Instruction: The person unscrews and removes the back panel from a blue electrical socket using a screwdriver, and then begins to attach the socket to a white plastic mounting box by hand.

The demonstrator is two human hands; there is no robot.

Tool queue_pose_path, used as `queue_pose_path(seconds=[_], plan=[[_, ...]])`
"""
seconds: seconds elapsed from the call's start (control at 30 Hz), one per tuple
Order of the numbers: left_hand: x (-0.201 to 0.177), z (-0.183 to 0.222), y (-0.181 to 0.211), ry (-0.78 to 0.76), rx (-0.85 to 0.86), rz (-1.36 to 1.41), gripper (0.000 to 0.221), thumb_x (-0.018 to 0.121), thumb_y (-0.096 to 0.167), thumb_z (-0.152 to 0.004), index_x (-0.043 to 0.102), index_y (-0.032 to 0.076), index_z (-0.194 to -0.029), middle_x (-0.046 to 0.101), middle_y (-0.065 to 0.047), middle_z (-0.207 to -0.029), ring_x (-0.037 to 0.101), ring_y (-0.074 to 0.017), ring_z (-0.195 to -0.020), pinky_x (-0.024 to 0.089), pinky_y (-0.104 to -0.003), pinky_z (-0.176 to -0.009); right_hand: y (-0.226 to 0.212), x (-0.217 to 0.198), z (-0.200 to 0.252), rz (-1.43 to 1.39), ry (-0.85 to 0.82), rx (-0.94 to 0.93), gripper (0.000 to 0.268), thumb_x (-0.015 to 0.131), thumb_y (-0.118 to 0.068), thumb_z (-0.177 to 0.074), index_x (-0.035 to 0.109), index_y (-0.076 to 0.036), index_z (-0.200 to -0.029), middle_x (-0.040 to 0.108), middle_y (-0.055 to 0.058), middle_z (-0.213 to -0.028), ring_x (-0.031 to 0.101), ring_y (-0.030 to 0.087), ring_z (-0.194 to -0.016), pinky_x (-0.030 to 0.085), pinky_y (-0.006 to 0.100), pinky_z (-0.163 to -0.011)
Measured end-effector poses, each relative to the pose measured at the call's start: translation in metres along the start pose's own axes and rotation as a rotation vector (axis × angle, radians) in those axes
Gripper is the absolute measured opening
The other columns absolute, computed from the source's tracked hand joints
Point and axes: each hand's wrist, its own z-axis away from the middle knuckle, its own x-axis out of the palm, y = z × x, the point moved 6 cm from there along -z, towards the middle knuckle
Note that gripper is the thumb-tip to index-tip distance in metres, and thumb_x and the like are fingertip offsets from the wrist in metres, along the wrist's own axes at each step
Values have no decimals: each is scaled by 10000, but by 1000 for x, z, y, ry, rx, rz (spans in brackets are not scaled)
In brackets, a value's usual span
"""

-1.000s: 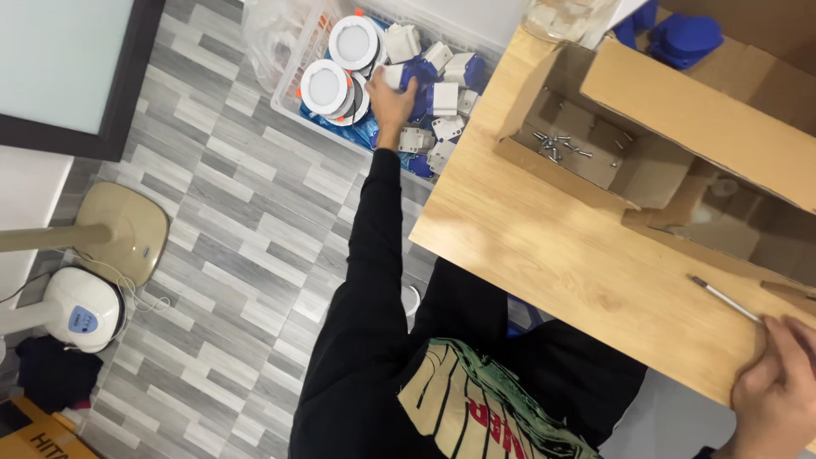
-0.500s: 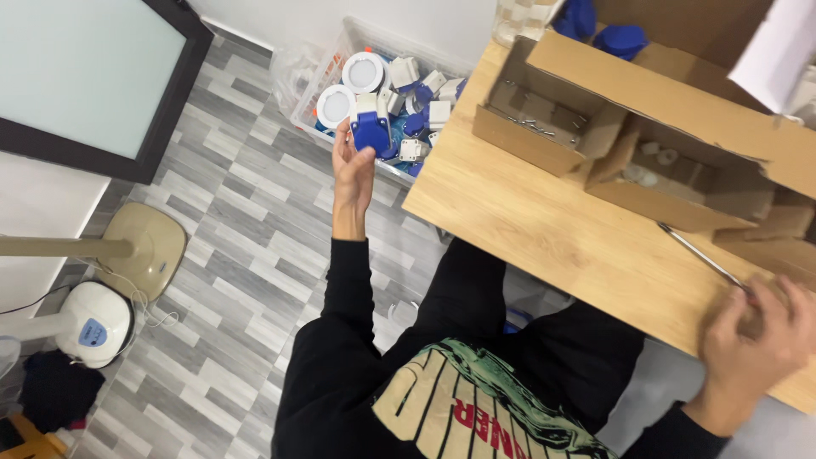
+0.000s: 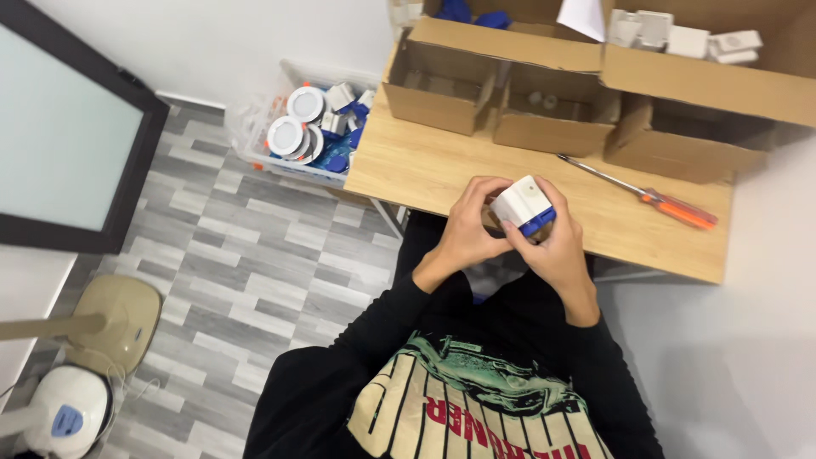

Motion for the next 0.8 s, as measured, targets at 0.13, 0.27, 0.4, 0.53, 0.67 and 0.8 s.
queue_pose_path(seconds=[0.13,0.27,0.4,0.53,0.67,0.8], plan=[[19,2,6,-189,146,-69,880,977,234,-721,584,128,-1502,608,-80,-1369,679,-278,-1259,582,-373,-1080,14,-19,-3,9,53,-48,839,972,-187,-742,657,-95,-1514,753,172,-1369,714,406,-1250,564,476,-1061],[26,-16,6,-359,197,-13,900,933,266,-877,468,114,-1632,515,-158,-1576,538,-370,-1491,483,-472,-1225,39,-26,-29,1,-4,-140,830,1002,-190,-686,712,-126,-1461,764,126,-1370,725,371,-1251,565,469,-1082],[28,-36,-6,-373,251,-77,537,754,220,-1065,591,172,-1574,590,-81,-1528,559,-327,-1490,445,-477,-1252,69,-15,-34,-83,-19,-191,792,1043,-265,-693,741,-119,-1410,779,101,-1347,731,318,-1258,565,427,-1083],[28,-48,7,-332,292,-133,284,703,223,-1095,766,187,-1370,663,-83,-1276,689,-352,-1260,555,-479,-1089,58,-19,-34,-106,-57,-198,702,1039,-242,-727,752,-101,-1351,801,112,-1272,751,349,-1203,586,445,-1022],[33,-50,-10,-330,290,-134,232,735,187,-1064,817,220,-1279,660,-51,-1217,705,-316,-1195,568,-456,-1061,59,-18,-34,-94,-76,-191,708,1046,-240,-721,745,-85,-1342,808,138,-1231,761,372,-1169,595,465,-988],[31,-50,-2,-296,162,-23,222,781,167,-1049,827,220,-1259,678,-40,-1198,734,-253,-1141,615,-423,-1000,52,-20,-34,-108,-102,-170,697,1027,-224,-716,742,-100,-1340,812,136,-1201,771,357,-1147,599,463,-963]])
